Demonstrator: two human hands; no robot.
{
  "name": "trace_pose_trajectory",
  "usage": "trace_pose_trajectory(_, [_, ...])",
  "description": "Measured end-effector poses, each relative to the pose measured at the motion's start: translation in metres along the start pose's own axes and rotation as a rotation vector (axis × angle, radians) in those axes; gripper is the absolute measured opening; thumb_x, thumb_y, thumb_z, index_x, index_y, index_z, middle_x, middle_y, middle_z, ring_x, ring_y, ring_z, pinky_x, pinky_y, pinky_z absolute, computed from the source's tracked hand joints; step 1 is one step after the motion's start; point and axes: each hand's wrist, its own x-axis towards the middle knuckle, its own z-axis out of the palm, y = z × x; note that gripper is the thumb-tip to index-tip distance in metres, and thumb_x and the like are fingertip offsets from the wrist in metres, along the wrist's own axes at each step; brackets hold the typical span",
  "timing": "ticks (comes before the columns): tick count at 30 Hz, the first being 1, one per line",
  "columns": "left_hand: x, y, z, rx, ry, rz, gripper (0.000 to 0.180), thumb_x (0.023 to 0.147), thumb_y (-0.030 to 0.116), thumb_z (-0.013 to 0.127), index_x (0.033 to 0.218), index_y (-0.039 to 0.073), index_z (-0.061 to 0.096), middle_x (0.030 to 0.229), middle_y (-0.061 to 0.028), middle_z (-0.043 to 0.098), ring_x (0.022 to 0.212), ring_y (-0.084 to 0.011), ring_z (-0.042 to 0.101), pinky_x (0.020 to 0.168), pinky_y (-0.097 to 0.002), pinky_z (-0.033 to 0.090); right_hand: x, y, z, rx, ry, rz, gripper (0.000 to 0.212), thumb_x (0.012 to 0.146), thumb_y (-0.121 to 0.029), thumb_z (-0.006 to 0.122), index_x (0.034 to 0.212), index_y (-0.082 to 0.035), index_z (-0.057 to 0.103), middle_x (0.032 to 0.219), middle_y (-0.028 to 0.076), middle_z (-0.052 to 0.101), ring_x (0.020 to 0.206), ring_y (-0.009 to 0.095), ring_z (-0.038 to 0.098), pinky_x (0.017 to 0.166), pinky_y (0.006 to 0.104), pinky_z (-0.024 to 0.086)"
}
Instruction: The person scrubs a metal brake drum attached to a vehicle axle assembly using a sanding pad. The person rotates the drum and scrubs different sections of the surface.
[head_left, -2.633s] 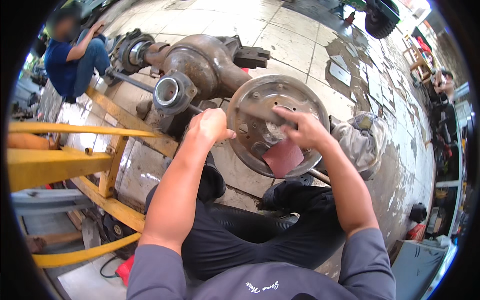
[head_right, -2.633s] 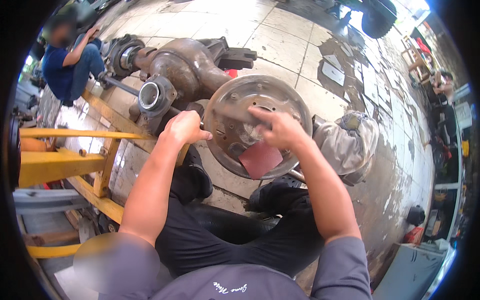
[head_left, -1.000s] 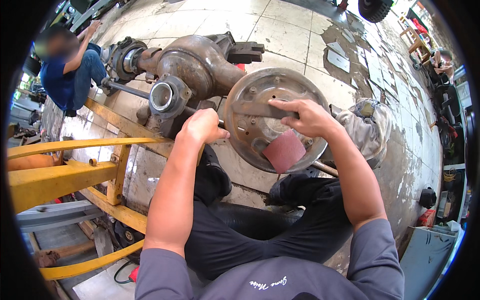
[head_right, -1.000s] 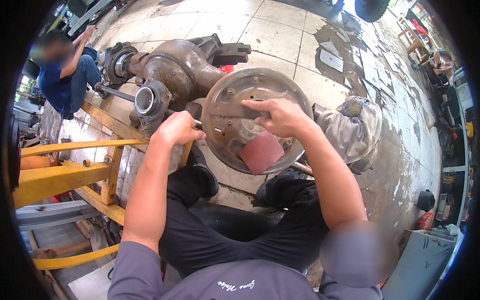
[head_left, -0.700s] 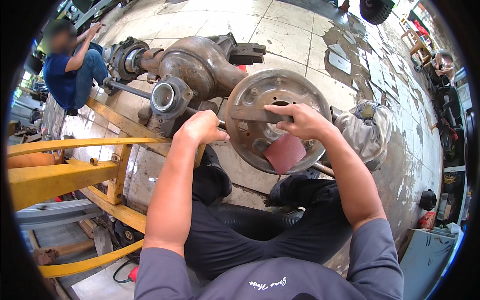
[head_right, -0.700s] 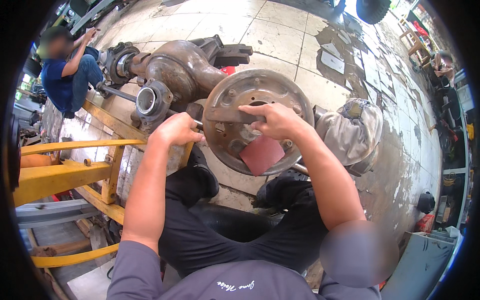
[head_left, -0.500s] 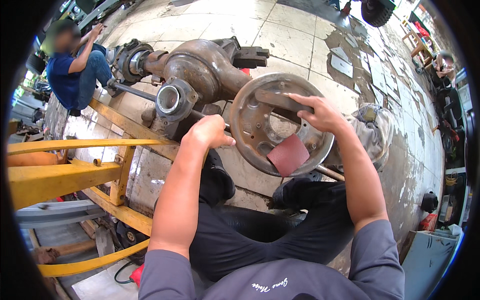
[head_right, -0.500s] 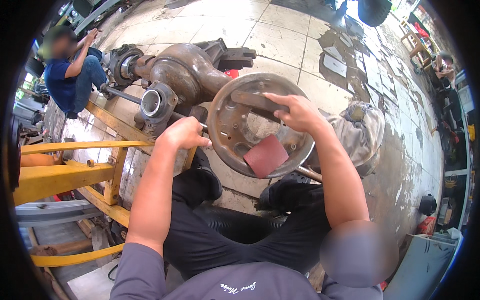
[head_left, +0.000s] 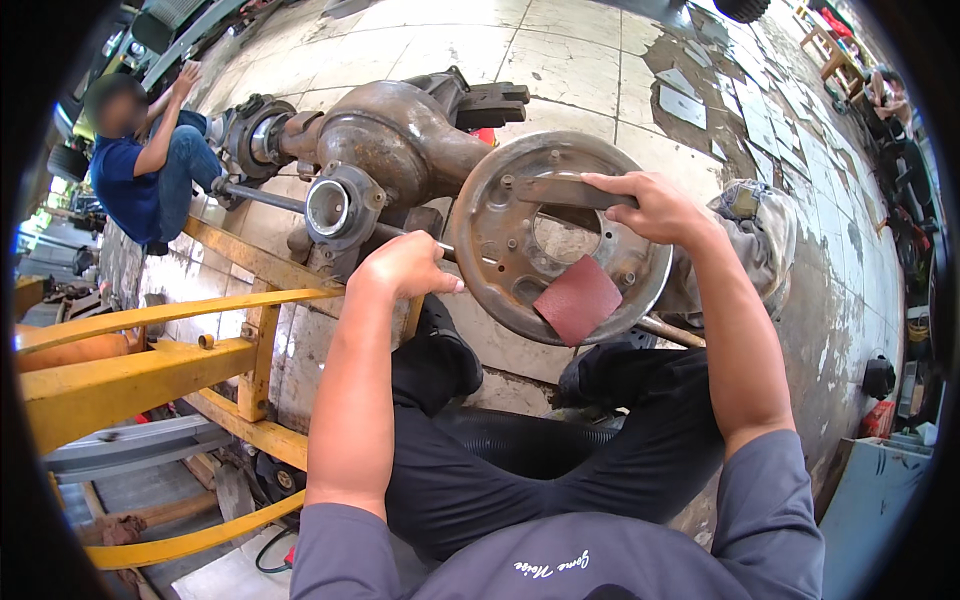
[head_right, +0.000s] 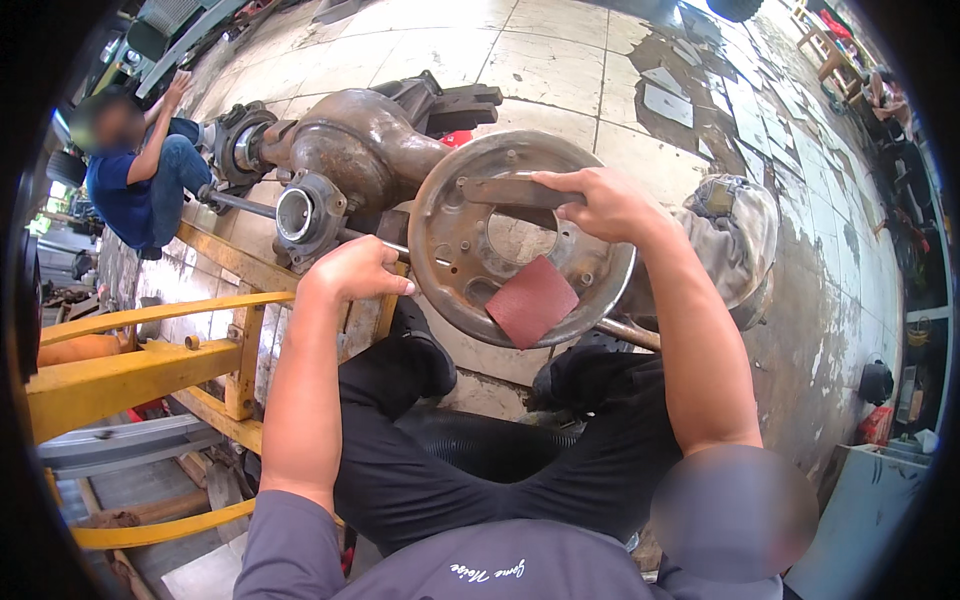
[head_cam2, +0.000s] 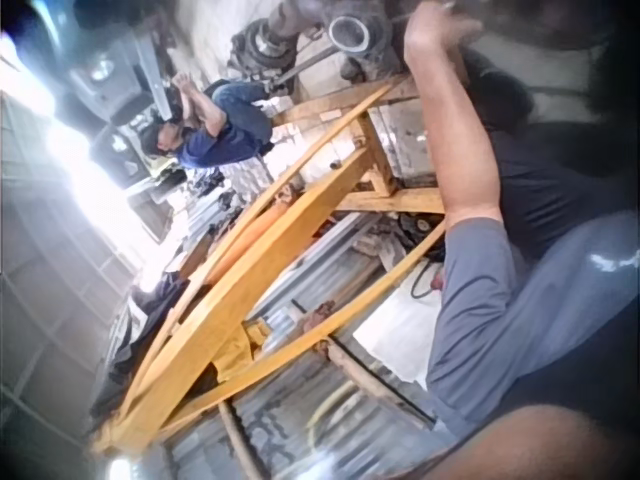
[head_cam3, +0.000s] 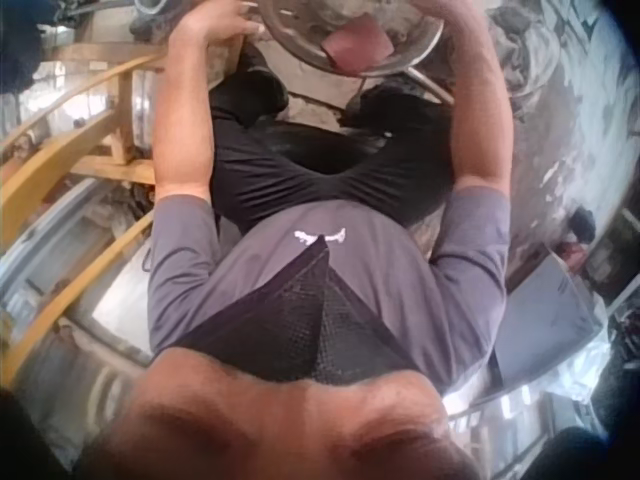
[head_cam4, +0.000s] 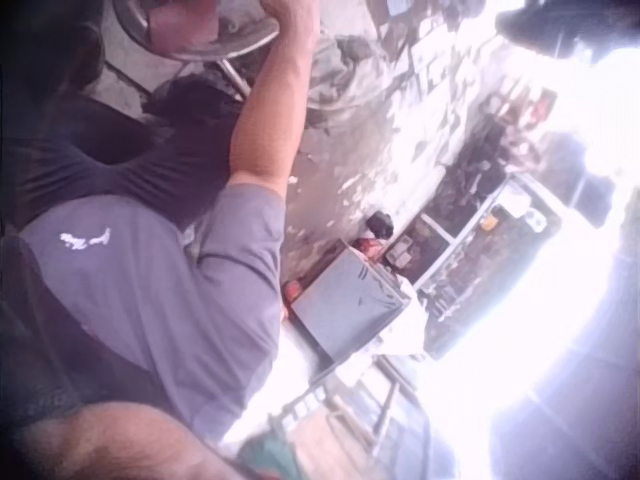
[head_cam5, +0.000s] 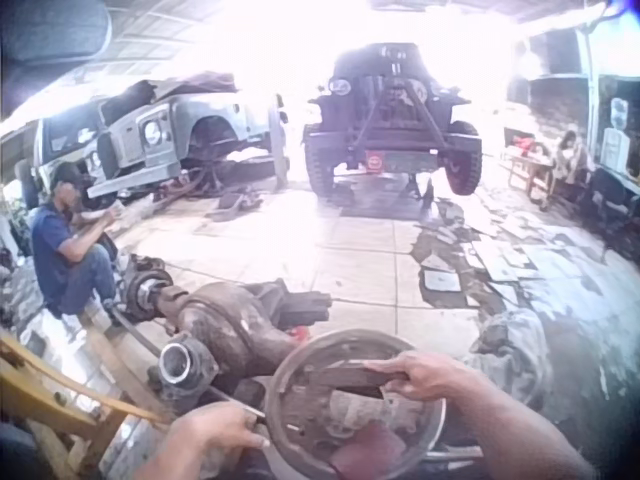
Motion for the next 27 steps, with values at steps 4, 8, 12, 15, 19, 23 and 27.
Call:
trace_pose_trajectory(4, [0.009,0.014,-0.002,0.040,-0.031,-0.035,0.051,0.077,0.037,0.083,0.108,-0.004,0.073,0.103,-0.0242,0.072,0.099,-0.0338,0.070,0.090,-0.0411,0.053,0.003,0.007,0.027,0.067,0.090,-0.182,0.061,0.089,-0.014,0.070,0.145,-0.030,0.054,0.123,0.018,0.068,0.115,0.035,0.063,0.101,0.0421,0.048])
trace_pose_trajectory(8, [0.008,-0.002,0.008,0.018,0.059,0.036,0.049,0.079,0.038,0.081,0.103,-0.004,0.073,0.096,-0.0258,0.071,0.093,-0.0367,0.069,0.086,-0.0435,0.053,0.018,0.017,0.030,0.071,0.049,-0.111,0.060,0.089,-0.016,0.070,0.145,-0.031,0.054,0.124,0.018,0.068,0.115,0.035,0.064,0.100,0.0421,0.049])
trace_pose_trajectory(12, [0.009,0.004,0.006,0.014,0.026,-0.048,0.048,0.084,0.039,0.078,0.108,-0.002,0.073,0.108,-0.0244,0.071,0.106,-0.0353,0.068,0.093,-0.0432,0.053,0.004,0.024,0.006,-0.018,0.137,0.054,0.061,0.088,-0.013,0.070,0.145,-0.028,0.054,0.124,0.018,0.068,0.113,0.035,0.064,0.100,0.0429,0.048])
trace_pose_trajectory(15, [0.008,0.006,0.008,0.003,0.032,-0.082,0.047,0.088,0.040,0.074,0.109,-0.003,0.073,0.111,-0.0242,0.070,0.109,-0.0360,0.067,0.094,-0.0440,0.053,-0.005,-0.003,0.005,-0.024,0.130,-0.021,0.059,0.089,-0.013,0.069,0.145,-0.028,0.054,0.123,0.019,0.068,0.113,0.035,0.063,0.101,0.0430,0.048])
trace_pose_trajectory(19, [0.006,0.008,0.008,0.005,0.038,-0.072,0.049,0.090,0.040,0.072,0.111,-0.004,0.071,0.113,-0.0240,0.070,0.109,-0.0362,0.067,0.095,-0.0437,0.052,0.013,0.000,0.028,-0.022,0.077,-0.094,0.057,0.091,-0.018,0.069,0.145,-0.032,0.054,0.129,0.016,0.066,0.116,0.034,0.064,0.102,0.0430,0.049])
trace_pose_trajectory(23, [0.002,0.011,0.005,-0.001,0.042,-0.064,0.049,0.090,0.041,0.072,0.110,-0.004,0.072,0.113,-0.0243,0.070,0.110,-0.0362,0.067,0.095,-0.0437,0.052,0.014,0.044,0.010,-0.012,0.210,0.020,0.057,0.091,-0.017,0.067,0.146,-0.026,0.053,0.123,0.019,0.068,0.115,0.035,0.064,0.101,0.0432,0.049])
trace_pose_trajectory(27, [0.009,0.007,0.007,0.007,0.069,-0.078,0.047,0.088,0.040,0.075,0.108,-0.003,0.073,0.111,-0.0238,0.071,0.109,-0.0361,0.067,0.095,-0.0437,0.052,0.003,0.003,0.011,-0.016,0.207,0.037,0.060,0.090,-0.015,0.066,0.148,-0.020,0.050,0.127,0.025,0.065,0.117,0.039,0.062,0.103,0.0444,0.047])
